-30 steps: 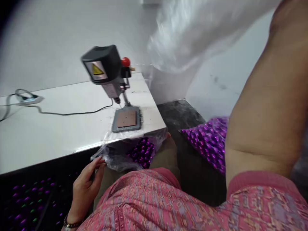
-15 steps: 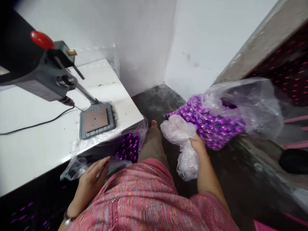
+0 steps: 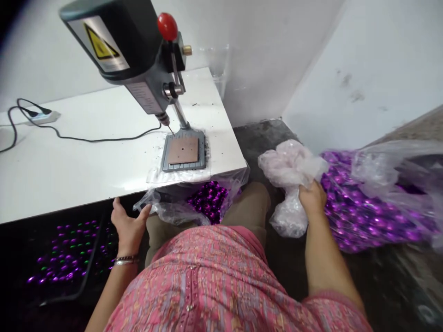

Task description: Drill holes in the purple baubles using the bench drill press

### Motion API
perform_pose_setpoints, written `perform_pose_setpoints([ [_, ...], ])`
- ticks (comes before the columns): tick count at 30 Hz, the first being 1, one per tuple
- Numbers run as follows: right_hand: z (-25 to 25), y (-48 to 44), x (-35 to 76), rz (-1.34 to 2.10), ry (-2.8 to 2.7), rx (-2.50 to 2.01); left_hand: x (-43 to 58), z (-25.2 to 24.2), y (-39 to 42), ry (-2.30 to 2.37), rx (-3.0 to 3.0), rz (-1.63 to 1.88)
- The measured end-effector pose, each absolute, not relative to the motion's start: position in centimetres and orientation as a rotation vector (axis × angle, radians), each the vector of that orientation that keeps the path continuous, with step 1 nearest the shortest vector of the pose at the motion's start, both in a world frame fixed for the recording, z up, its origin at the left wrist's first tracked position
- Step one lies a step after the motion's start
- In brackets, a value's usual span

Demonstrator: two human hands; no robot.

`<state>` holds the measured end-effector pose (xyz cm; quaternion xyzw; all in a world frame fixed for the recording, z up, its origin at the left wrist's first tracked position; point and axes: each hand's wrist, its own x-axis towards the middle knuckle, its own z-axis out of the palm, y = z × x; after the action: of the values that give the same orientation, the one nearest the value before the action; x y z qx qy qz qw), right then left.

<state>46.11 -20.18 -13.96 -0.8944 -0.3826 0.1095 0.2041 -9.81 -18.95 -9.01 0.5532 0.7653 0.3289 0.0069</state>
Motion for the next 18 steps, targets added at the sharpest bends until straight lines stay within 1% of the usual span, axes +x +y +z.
perform_pose_setpoints([
  [6, -7.8, -7.0, 44.7, 0.203, -1.316, -2.318, -7.6, -9.7, -16.2, 2.28, 1.679, 1.033],
  [10, -5.0, -0.3, 42.1, 0.158, -1.43, -2.203, -6.6, -10.0, -16.1, 2.247, 1.684, 1.008],
  [14, -4.0, 4.1, 39.9, 0.177, -1.499, -2.154, -7.2, -10.5, -16.7, 2.156, 1.614, 1.034],
  [18, -4.7, 5.2, 39.2, 0.154, -1.379, -2.237, -7.6, -9.9, -17.3, 2.193, 1.737, 1.044],
])
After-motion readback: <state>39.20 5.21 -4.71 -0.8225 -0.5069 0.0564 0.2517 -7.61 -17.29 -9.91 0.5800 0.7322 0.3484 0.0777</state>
